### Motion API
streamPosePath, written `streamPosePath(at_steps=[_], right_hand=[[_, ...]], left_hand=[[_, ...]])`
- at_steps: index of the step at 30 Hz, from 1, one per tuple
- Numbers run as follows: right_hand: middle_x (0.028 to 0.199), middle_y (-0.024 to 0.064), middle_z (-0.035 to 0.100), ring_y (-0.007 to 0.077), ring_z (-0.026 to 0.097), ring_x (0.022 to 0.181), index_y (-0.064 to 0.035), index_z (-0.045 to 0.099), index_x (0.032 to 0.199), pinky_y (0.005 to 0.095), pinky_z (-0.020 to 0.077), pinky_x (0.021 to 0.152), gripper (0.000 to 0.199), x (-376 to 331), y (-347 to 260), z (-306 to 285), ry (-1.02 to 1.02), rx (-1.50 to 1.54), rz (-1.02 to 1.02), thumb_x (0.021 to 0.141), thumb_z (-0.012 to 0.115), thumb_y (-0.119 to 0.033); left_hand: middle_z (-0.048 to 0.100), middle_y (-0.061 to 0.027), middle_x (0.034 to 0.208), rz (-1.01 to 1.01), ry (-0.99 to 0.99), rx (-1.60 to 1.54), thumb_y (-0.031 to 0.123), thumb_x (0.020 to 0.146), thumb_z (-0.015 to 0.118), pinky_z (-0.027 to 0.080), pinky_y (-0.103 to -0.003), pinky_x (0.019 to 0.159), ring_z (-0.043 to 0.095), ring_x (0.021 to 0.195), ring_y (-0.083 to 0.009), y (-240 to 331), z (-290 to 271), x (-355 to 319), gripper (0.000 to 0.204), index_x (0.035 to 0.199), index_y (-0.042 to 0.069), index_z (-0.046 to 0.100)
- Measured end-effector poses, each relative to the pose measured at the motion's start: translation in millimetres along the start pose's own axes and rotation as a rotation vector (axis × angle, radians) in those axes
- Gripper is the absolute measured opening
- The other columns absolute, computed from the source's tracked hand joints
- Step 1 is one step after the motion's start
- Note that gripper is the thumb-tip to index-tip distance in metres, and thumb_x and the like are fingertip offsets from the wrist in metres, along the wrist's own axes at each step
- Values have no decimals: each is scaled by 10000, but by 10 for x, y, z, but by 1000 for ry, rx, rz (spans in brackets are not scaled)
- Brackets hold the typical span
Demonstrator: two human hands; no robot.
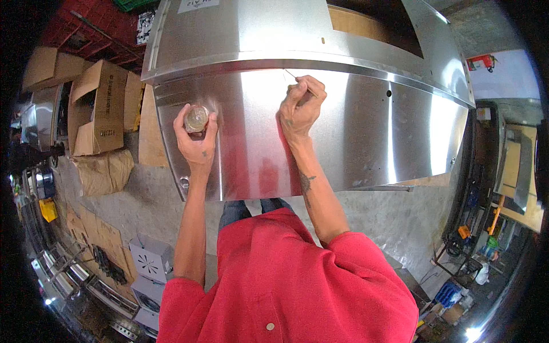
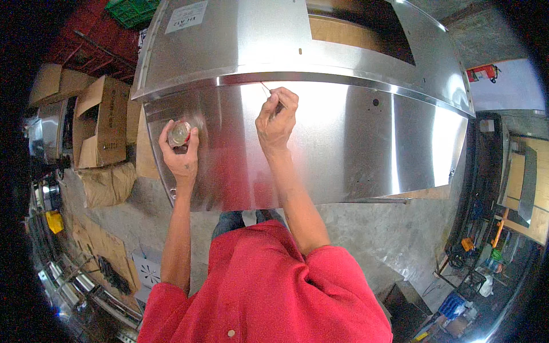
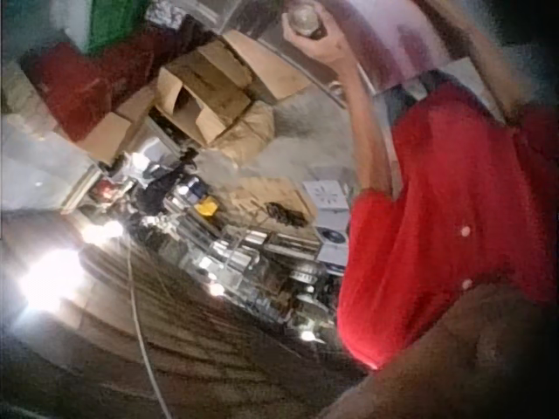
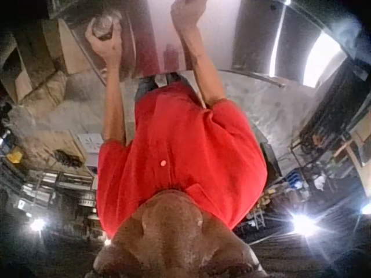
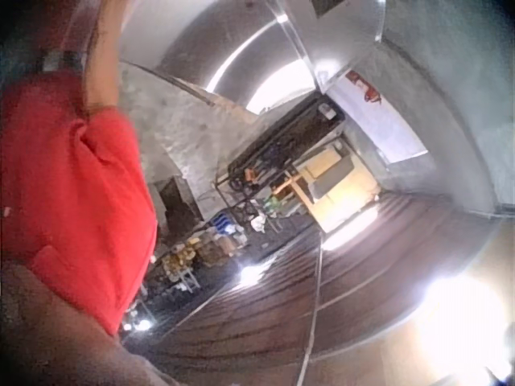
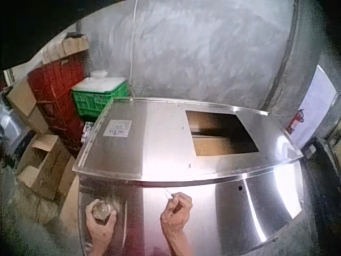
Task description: The person uses a handheld angle grinder with a polishing pad to smooth and polish the surface of a large stainless steel metal piece. They then apply a paste from a small jar using a stick to treat specific spots on the metal.
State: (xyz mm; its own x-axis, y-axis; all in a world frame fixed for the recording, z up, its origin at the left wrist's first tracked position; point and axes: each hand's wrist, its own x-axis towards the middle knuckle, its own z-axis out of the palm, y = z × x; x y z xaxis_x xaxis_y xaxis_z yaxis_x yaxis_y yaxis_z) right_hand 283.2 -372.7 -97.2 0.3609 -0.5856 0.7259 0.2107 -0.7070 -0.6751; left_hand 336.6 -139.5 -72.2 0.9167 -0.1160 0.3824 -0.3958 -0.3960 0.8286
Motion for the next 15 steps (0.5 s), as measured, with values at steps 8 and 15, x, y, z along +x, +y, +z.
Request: streamPosePath(at_steps=[8, 15], right_hand=[[1170, 154, 568, 127, 650, 806, -5, 438, 1191, 267, 594, 646, 155, 37, -47, 72, 24, -2, 55, 1160, 479, -152], [1130, 207, 607, 179, 665, 778, 17, 470, 1223, 309, 593, 589, 127, 55, -39, 59, 8, -15, 20, 1115, 525, -21]], left_hand=[[663, -179, 1303, 90, 85, 88, 227, 911, 902, 537, -414, 1025, 674, 1192, -306, -120, 112, -22, 650, 1419, -6, 571], [671, -173, 1307, 93, 92, 94, 211, 905, 906, 541, -413, 1026, 680, 1187, -303, -110, 120, -20, 643, 1414, 0, 575]])
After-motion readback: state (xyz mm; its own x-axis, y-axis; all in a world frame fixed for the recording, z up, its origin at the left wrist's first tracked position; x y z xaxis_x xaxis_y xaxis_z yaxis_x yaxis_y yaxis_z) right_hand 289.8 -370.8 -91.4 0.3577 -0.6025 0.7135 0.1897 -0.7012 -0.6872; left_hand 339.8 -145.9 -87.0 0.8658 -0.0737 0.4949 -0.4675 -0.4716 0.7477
